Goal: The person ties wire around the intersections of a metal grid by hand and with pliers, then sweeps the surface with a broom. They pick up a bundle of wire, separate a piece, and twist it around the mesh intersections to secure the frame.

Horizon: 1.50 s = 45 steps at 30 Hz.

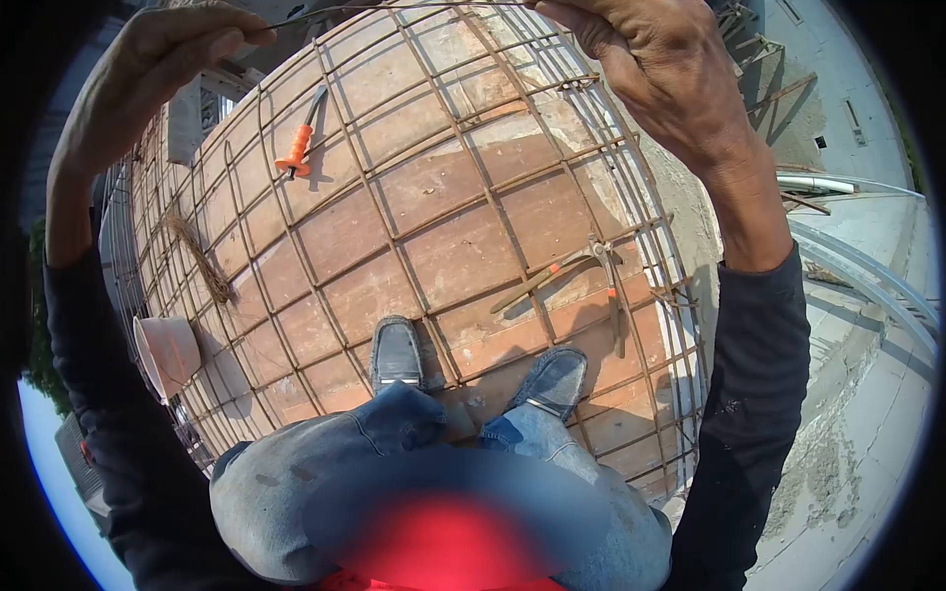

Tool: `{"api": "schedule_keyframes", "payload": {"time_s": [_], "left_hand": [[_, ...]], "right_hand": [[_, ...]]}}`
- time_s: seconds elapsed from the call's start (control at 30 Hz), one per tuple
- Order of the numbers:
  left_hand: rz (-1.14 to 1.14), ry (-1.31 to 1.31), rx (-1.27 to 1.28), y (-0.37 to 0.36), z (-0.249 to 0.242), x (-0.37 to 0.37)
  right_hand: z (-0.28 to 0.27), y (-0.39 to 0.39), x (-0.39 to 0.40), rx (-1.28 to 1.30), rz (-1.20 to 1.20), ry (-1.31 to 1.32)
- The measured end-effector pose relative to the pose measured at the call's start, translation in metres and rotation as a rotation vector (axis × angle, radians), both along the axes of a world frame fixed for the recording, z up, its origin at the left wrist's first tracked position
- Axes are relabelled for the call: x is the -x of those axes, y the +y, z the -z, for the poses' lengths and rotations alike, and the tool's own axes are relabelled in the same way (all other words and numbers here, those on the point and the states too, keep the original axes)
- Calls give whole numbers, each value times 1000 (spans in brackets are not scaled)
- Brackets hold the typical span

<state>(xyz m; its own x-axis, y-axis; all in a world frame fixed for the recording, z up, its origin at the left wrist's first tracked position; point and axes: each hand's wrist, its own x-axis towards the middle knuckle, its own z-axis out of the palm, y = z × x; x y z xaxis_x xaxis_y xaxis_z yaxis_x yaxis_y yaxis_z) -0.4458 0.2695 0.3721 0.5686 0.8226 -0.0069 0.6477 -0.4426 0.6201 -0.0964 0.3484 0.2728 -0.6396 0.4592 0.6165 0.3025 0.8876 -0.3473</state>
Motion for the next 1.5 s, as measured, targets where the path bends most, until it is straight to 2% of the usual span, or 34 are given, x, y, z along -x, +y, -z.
{"api": "schedule_keyframes", "payload": {"time_s": [0.03,0.1,0.13,0.17,0.2,0.3,0.33,0.4,0.43,0.47,0.5,0.53,0.57,0.6,0.73,0.8,0.83,0.9,1.0,1.13,1.2,1.33,1.4,1.5], "left_hand": [[136,309,-347,-5,27,4],[24,308,131,-31,63,-10],[93,205,90,-45,95,-5],[-55,333,504,-56,95,-19],[-134,134,718,-73,134,-9],[-360,-299,887,-129,209,-48],[-405,-340,880,-137,227,-65],[-460,-402,893,-151,271,-89],[-487,-393,706,-156,300,-96],[-511,-378,504,-157,321,-102],[-519,-385,507,-158,335,-109],[-685,-440,580,-156,346,-115],[-850,-493,647,-154,355,-119],[-885,-519,645,-151,364,-121],[-945,-482,686,-127,370,-137],[-1052,-801,799,-113,385,-147],[-1052,-802,806,-105,383,-151],[-1170,-950,929,-90,379,-157],[-1170,-1064,1061,-77,372,-159],[-1171,-1054,1051,-73,372,-164],[-1136,-1097,1048,-74,373,-164],[-1112,-1129,1022,-76,380,-166],[-1090,-1239,1037,-85,380,-166],[-1114,-1227,1044,-84,381,-165]], "right_hand": [[5,-7,6,-198,4,-181],[46,-25,13,72,-14,-235],[67,-36,18,143,-48,-254],[89,-50,22,219,-81,-269],[116,-63,26,263,-120,-271],[180,-99,36,389,-206,-319],[191,-104,40,393,-204,-329],[207,-114,45,445,-301,-582],[213,-114,44,450,-308,-594],[217,-109,45,369,-240,-444],[220,-104,47,298,-175,-291],[221,-94,48,301,-183,-295],[221,-81,46,373,16,-241],[223,-67,44,445,218,-187],[249,-30,30,567,323,-172],[253,-27,30,594,340,-379],[251,-28,33,598,343,-383],[248,-27,45,464,284,-497],[260,-10,56,545,221,-615],[264,14,68,663,84,-688],[257,24,73,596,-19,-877],[265,31,73,510,-150,-875],[272,24,68,462,-207,-842],[277,15,61,387,-155,-741]]}}
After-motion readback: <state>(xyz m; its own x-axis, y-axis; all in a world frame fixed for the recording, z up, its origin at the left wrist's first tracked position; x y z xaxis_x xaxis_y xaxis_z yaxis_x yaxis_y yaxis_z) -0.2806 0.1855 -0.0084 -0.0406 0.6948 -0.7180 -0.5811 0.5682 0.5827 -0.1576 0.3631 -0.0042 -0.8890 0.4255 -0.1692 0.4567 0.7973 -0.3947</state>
